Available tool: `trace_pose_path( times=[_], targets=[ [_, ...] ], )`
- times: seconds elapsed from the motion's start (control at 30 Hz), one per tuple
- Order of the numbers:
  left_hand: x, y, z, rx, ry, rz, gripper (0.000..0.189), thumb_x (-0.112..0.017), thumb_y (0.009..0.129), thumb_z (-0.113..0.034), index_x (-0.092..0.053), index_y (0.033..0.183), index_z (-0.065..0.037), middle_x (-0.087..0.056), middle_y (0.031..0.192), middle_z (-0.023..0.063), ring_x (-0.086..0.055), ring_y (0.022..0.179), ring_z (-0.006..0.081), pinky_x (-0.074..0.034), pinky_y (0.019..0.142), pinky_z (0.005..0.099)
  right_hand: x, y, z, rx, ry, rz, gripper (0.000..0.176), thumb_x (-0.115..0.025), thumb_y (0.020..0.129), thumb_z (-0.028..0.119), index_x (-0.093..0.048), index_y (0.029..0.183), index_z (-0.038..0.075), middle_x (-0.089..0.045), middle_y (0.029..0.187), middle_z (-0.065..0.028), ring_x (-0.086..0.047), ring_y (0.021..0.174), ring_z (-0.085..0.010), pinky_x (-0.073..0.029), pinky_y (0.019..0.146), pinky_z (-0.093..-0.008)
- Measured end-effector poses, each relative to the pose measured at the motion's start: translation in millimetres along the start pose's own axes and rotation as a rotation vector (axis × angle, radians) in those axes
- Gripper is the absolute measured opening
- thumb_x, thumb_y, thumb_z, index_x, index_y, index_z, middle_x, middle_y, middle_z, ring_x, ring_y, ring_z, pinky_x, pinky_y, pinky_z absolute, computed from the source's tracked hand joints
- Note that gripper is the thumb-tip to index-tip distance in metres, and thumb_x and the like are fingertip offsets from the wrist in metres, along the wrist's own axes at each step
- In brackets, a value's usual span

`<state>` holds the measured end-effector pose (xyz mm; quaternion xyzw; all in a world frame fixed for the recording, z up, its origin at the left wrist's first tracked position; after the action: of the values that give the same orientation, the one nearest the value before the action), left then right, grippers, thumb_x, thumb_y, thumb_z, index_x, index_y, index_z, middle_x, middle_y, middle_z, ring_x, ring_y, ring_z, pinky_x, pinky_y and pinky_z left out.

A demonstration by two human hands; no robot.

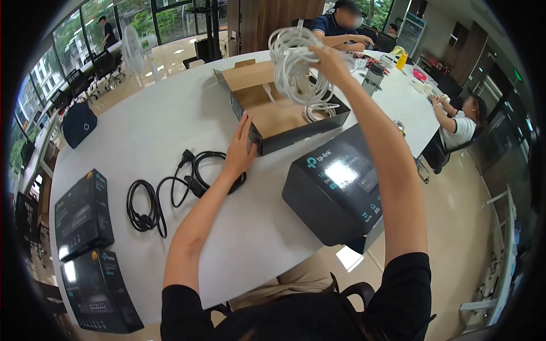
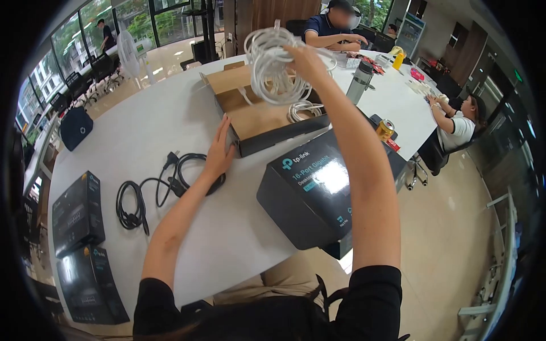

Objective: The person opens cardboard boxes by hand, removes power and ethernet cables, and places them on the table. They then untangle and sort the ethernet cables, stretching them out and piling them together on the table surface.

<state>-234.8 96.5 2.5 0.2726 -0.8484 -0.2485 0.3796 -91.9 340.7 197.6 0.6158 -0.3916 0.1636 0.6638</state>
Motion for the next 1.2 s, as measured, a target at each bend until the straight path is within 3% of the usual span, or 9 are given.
trace_pose_path(
  times=[0.23, 0.33, 0.47, 0.5, 0.6, 0.83, 0.93, 1.13, 1.2],
  targets=[
    [6, 11, 17, 0.036, -0.131, 0.015, 0.08, -0.065, 0.08, -0.013, -0.018, 0.145, -0.008, -0.03, 0.147, 0.0145, -0.034, 0.133, 0.0299, -0.032, 0.106, 0.0373, 95, 38, 60, 0.072, 0.137, -0.217, 0.045, -0.072, 0.073, 0.018, -0.06, 0.114, 0.005, -0.066, 0.087, -0.0202, -0.065, 0.081, -0.0332, -0.05, 0.071, -0.0376],
    [38, 13, -31, 0.358, -0.582, 0.039, 0.083, -0.066, 0.084, -0.017, -0.011, 0.147, -0.011, -0.029, 0.147, 0.0172, -0.029, 0.135, 0.0308, -0.029, 0.108, 0.0387, 133, 38, 124, 0.036, 0.281, -0.189, 0.044, -0.069, 0.075, 0.01, -0.058, 0.116, 0.001, -0.066, 0.093, -0.0212, -0.066, 0.083, -0.0275, -0.049, 0.073, -0.0338],
    [90, -13, -75, 0.409, -1.175, 0.058, 0.061, -0.045, 0.094, -0.044, -0.024, 0.141, -0.011, -0.028, 0.146, 0.0191, -0.036, 0.13, 0.0377, -0.032, 0.106, 0.0423, 141, 37, 194, 0.211, 0.593, -0.167, 0.039, -0.071, 0.072, 0.01, -0.06, 0.107, -0.003, -0.066, 0.085, -0.0222, -0.066, 0.076, -0.0293, -0.049, 0.07, -0.0327],
    [103, -25, -82, 0.455, -1.308, 0.044, 0.075, -0.029, 0.091, -0.065, -0.021, 0.143, -0.012, -0.035, 0.144, 0.0147, -0.041, 0.127, 0.0273, -0.036, 0.1, 0.0422, 130, 35, 204, 0.236, 0.54, -0.139, 0.041, -0.071, 0.073, 0.012, -0.06, 0.111, 0.0, -0.067, 0.086, -0.02, -0.067, 0.076, -0.0273, -0.05, 0.069, -0.0323],
    [149, -76, -93, 0.468, -1.429, -0.298, 0.073, -0.033, 0.092, -0.061, -0.024, 0.142, -0.01, -0.037, 0.142, 0.0132, -0.041, 0.128, 0.0258, -0.036, 0.101, 0.0419, 110, 20, 257, 0.25, 0.599, 0.119, 0.04, -0.071, 0.074, 0.021, -0.062, 0.112, 0.009, -0.066, 0.089, -0.0205, -0.063, 0.083, -0.0375, -0.049, 0.075, -0.0421],
    [232, -212, -131, 0.405, -0.375, -0.667, 0.053, -0.044, 0.096, -0.031, -0.03, 0.14, -0.005, -0.032, 0.145, 0.0134, -0.033, 0.133, 0.026, -0.026, 0.108, 0.0418, 4, -19, 355, 0.505, 0.336, 0.411, 0.042, -0.069, 0.074, 0.017, -0.057, 0.113, 0.018, -0.06, 0.106, -0.0111, -0.062, 0.087, -0.0327, -0.049, 0.074, -0.0443],
    [220, -241, -140, 0.404, -0.026, -0.613, 0.058, -0.055, 0.09, -0.019, -0.03, 0.141, -0.006, -0.026, 0.147, 0.0152, -0.027, 0.136, 0.0279, -0.023, 0.109, 0.0423, -43, -35, 377, 0.503, 0.377, 0.63, 0.054, -0.07, 0.075, 0.026, -0.05, 0.125, 0.025, -0.052, 0.125, -0.0137, -0.056, 0.106, -0.0352, -0.046, 0.087, -0.0484],
    [174, -240, -151, 0.242, 0.444, -0.343, 0.065, -0.067, 0.078, -0.013, -0.039, 0.137, -0.006, -0.021, 0.149, 0.0216, -0.022, 0.137, 0.036, -0.021, 0.109, 0.0444, -37, -25, 342, 0.564, 0.461, 0.63, 0.093, -0.077, 0.065, 0.045, -0.028, 0.142, 0.031, -0.031, 0.145, -0.0181, -0.033, 0.132, -0.0361, -0.014, 0.106, -0.0643],
    [162, -240, -147, 0.305, 0.407, -0.304, 0.057, -0.067, 0.078, -0.012, -0.047, 0.131, -0.005, -0.02, 0.149, 0.0211, -0.024, 0.136, 0.0373, -0.024, 0.108, 0.0424, -18, -10, 306, 0.505, 0.598, 0.623, 0.079, -0.071, 0.075, 0.044, -0.033, 0.141, 0.023, -0.036, 0.143, -0.0172, -0.037, 0.129, -0.0349, -0.03, 0.106, -0.0504]
  ],
)
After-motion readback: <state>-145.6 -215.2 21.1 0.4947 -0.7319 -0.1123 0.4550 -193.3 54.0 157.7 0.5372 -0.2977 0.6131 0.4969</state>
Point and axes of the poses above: each hand's wrist, its own y-axis towards the middle knuckle, its own x-axis out of the back of the hand, z = x × y, the point moved 2 cm from there along y, towards the middle knuckle
